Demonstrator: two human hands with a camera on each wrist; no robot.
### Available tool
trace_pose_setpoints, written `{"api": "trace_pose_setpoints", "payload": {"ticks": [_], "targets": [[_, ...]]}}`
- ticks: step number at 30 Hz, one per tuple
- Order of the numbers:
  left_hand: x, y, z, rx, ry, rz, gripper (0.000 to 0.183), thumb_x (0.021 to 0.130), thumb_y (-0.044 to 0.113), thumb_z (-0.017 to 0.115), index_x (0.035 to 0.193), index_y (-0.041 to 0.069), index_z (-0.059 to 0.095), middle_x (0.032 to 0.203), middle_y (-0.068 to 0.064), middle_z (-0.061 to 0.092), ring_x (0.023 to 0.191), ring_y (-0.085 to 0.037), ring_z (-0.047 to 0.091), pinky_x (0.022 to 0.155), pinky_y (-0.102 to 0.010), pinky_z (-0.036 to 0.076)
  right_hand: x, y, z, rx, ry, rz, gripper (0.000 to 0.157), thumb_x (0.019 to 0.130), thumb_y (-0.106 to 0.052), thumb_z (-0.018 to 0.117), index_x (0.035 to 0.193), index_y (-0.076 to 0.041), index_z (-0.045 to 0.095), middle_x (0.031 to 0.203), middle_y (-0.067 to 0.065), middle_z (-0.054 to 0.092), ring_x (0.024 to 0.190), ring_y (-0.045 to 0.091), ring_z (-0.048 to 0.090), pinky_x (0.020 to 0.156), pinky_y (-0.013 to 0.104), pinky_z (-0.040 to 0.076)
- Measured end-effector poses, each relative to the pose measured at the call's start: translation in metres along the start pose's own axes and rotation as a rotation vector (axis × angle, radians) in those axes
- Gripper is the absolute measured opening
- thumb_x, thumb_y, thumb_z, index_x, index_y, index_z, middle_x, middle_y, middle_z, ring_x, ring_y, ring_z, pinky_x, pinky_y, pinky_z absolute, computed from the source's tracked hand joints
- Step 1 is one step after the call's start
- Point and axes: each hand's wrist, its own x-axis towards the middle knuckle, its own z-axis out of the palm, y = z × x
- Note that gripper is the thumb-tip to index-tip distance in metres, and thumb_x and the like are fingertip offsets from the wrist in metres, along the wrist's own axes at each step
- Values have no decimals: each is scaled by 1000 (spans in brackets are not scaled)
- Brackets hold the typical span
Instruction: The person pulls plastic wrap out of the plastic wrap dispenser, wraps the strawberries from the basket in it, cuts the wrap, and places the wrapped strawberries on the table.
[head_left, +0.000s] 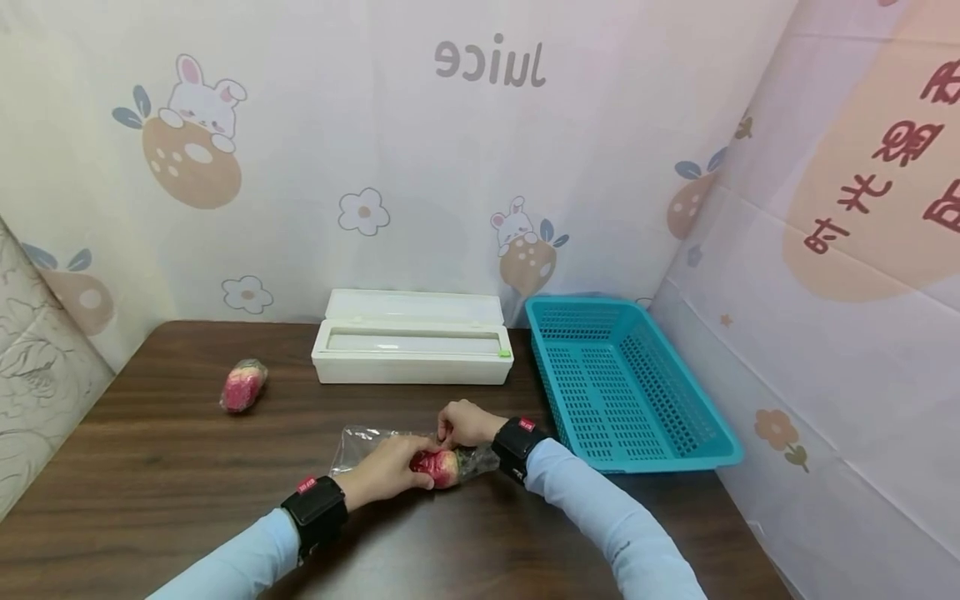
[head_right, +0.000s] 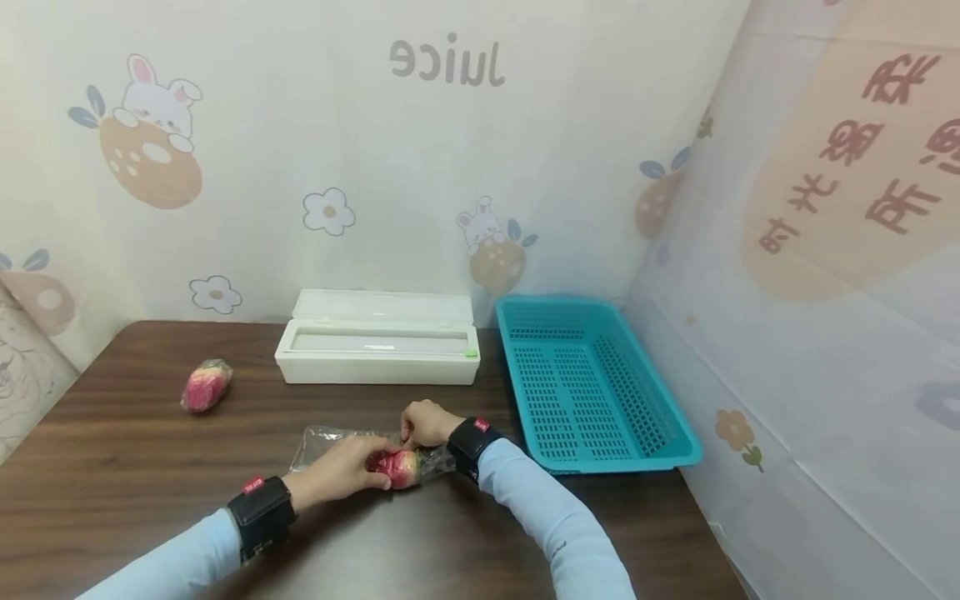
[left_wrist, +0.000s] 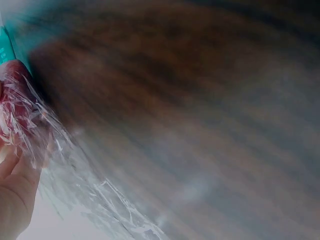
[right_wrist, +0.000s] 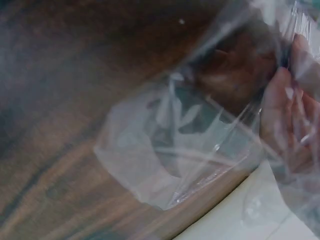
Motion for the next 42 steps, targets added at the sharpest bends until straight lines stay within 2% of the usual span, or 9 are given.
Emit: {"api": "trace_pose_setpoints", "payload": {"ticks": [7, 11, 15, 21, 25, 28, 34, 39, 42], "targets": [[6, 0, -7, -59, -86, -64, 41, 73, 27, 76, 108, 9, 65, 104, -4, 67, 89, -14, 61, 73, -28, 49, -12, -3, -10, -10, 37, -21, 11, 84, -9, 63, 95, -10, 66, 85, -1, 64, 75, 6, 56, 66, 19, 46], [9, -1, -10, -143, -131, -98, 39, 76, 25, 74, 108, 6, 65, 101, -4, 67, 80, -8, 57, 66, -23, 47, -30, -15, -18, 8, 149, -64, 15, 88, -12, 59, 102, -7, 65, 95, 2, 65, 83, 10, 59, 72, 22, 48], [11, -3, -12, -201, -153, -114, 37, 78, 24, 72, 109, 5, 65, 97, -2, 68, 74, -6, 54, 63, -22, 46, -56, -27, -11, -4, 243, -141, 13, 87, -19, 62, 97, -10, 64, 90, -2, 64, 80, 6, 57, 70, 18, 47], [12, -5, -13, -274, -174, -141, 37, 79, 23, 70, 111, 7, 65, 96, 0, 67, 73, -8, 54, 62, -22, 46, -77, -26, 17, -287, 304, -229, 36, 76, -43, 71, 98, -17, 58, 91, -8, 53, 81, 5, 49, 66, 16, 45], [12, -4, -15, -303, -181, -147, 37, 80, 23, 68, 112, 5, 64, 97, -2, 67, 76, -8, 56, 65, -23, 47, -77, -24, 28, -456, 380, -293, 48, 71, -44, 75, 102, -15, 53, 99, -3, 54, 90, 11, 51, 77, 22, 49], [10, -3, -16, -238, -175, -132, 46, 79, 28, 69, 117, 3, 60, 103, -5, 66, 82, -10, 57, 70, -26, 48, -75, -22, 32, -526, 413, -318, 49, 72, -40, 76, 104, -14, 50, 102, -1, 53, 93, 13, 50, 82, 24, 49], [-1, -4, -24, 11, -182, -149, 71, 72, 40, 74, 129, 5, 49, 113, -8, 63, 97, -19, 59, 82, -39, 48, -72, -21, 34, -537, 428, -304, 46, 73, -36, 76, 103, -15, 48, 103, -1, 53, 93, 13, 51, 80, 25, 50], [-9, -7, -25, 160, -232, -133, 75, 69, 45, 75, 128, 6, 50, 112, -7, 63, 97, -21, 60, 83, -40, 48, -73, -20, 34, -526, 408, -282, 44, 74, -36, 75, 102, -15, 48, 103, -1, 52, 93, 12, 51, 79, 25, 49], [-13, -9, -24, 210, -227, -120, 72, 69, 44, 75, 125, 6, 52, 111, -7, 64, 97, -22, 61, 83, -40, 49, -73, -22, 33, -532, 402, -284, 43, 75, -37, 74, 102, -15, 49, 101, -1, 52, 92, 12, 51, 78, 24, 49]]}}
